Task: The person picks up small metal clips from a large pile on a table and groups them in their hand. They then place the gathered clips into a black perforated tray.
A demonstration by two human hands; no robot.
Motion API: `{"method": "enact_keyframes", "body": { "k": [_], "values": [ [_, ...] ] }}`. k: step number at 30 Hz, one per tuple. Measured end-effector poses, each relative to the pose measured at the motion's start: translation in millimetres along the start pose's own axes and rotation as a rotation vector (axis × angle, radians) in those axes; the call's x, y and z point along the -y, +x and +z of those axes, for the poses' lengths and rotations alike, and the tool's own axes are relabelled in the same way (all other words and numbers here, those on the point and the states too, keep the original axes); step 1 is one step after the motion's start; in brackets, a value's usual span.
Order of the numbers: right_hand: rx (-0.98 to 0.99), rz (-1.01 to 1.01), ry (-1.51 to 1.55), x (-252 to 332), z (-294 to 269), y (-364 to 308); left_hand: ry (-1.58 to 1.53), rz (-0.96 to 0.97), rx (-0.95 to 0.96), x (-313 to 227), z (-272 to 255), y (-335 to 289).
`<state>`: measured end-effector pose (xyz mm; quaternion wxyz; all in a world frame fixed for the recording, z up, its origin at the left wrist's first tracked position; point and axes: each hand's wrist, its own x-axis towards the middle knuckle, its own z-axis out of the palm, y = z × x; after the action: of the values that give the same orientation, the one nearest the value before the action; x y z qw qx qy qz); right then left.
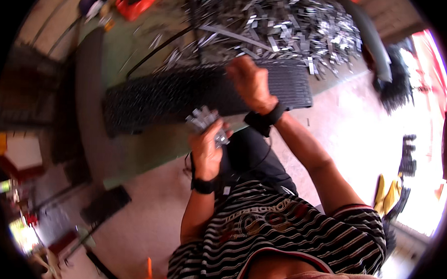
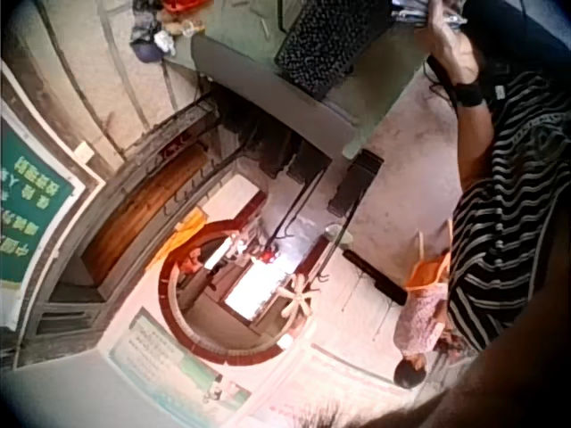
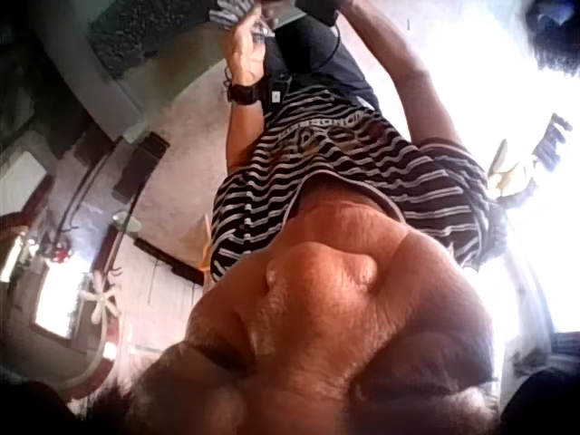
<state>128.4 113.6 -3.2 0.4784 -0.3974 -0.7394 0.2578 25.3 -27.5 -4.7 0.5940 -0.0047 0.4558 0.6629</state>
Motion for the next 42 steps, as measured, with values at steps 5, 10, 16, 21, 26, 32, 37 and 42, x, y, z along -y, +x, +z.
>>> {"method": "enact_keyframes", "body": {
  "k": [5,10,16,21,26,32,37,42],
  "values": [
    [0.167,-0.202,-0.241,-3.4,3.3,-0.3,0.074,0.0,-0.031,-2.4,-2.6,-1.2],
    [0.19,-0.14,-0.415,-1.0,1.2,6.5,0.125,0.004,-0.036,-5.5,3.5,-3.2],
    [0.23,-0.113,-0.32,0.5,5.0,9.5,0.131,0.058,-0.051,-11.5,2.4,-13.2],
    [0.247,-0.341,-0.32,-12.5,-0.5,11.1,0.105,0.065,-0.007,-12.1,5.3,-13.0],
    [0.241,-0.254,-0.343,-0.6,-5.2,9.8,0.1,0.049,-0.036,-10.6,0.6,-14.5],
    [0.321,-0.184,-0.304,-3.3,-4.3,21.0,0.06,0.044,-0.042,-12.5,0.6,-13.9],
    [0.253,-0.118,-0.344,1.3,-3.5,6.6,0.038,0.061,-0.059,-16.5,-2.7,-12.8],
    [0.128,-0.022,-0.298,3.1,-5.7,-8.5,0.023,0.064,-0.059,-20.5,-3.7,-12.1]
  ]
}}
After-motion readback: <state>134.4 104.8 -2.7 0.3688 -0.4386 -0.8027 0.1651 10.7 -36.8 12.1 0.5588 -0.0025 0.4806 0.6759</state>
